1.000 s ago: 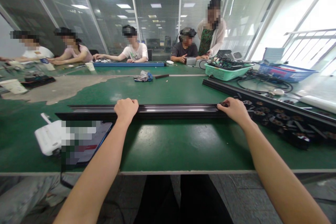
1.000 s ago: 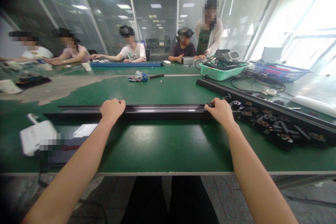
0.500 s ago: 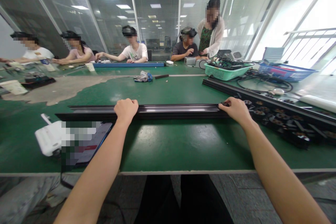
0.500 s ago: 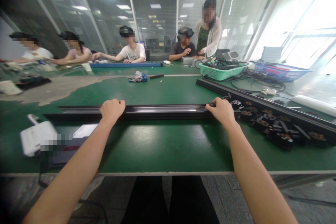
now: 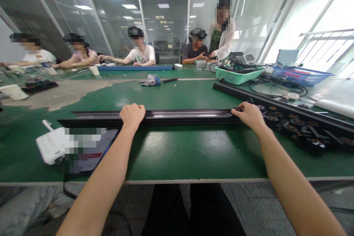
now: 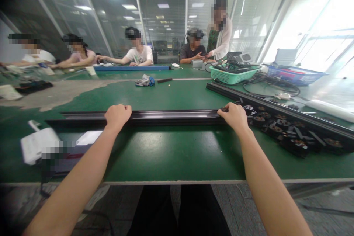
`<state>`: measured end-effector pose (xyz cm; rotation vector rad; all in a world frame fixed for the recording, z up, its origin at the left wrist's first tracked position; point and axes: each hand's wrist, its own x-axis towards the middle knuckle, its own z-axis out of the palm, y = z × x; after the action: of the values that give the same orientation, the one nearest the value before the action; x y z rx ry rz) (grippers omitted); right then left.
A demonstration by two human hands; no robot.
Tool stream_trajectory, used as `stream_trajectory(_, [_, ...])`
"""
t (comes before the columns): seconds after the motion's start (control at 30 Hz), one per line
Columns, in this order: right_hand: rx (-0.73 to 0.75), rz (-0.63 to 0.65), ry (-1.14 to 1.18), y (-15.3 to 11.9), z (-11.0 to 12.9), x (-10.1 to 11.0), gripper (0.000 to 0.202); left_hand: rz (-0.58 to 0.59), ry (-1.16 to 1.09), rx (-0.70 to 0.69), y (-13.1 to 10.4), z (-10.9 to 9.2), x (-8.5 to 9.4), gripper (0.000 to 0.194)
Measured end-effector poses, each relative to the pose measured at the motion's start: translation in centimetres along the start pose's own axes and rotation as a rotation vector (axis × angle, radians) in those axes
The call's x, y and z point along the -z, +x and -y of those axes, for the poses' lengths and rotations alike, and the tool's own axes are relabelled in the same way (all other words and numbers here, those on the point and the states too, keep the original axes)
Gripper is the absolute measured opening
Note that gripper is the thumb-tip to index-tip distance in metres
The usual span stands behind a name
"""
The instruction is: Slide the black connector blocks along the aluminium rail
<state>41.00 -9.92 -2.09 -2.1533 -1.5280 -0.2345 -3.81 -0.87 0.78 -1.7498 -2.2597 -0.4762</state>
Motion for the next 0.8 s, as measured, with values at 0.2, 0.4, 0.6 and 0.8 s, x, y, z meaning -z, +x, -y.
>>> stream_trajectory(0.2, [-0.004, 0.003, 0.002, 0.02, -0.10, -0.02, 0.034, -0.010, 0.005, -0.006, -0.07, 0.01, 0.02, 0.054])
stream_trajectory(0.4, [-0.029, -0.007, -0.004, 0.05, -0.24, 0.08, 0.035, -0.003, 0.003, -0.005, -0.06, 0.00, 0.05, 0.054])
stream_trajectory(0.6, [-0.055, -0.002, -0.016, 0.14, -0.49, 0.20, 0.036, 0.009, 0.006, 0.004, -0.06, -0.06, 0.15, 0.054])
stream_trajectory(0.8, [-0.069, -0.011, -0.042, 0.36, -0.95, 0.03, 0.038, 0.010, 0.004, 0.000, -0.05, -0.04, 0.20, 0.053])
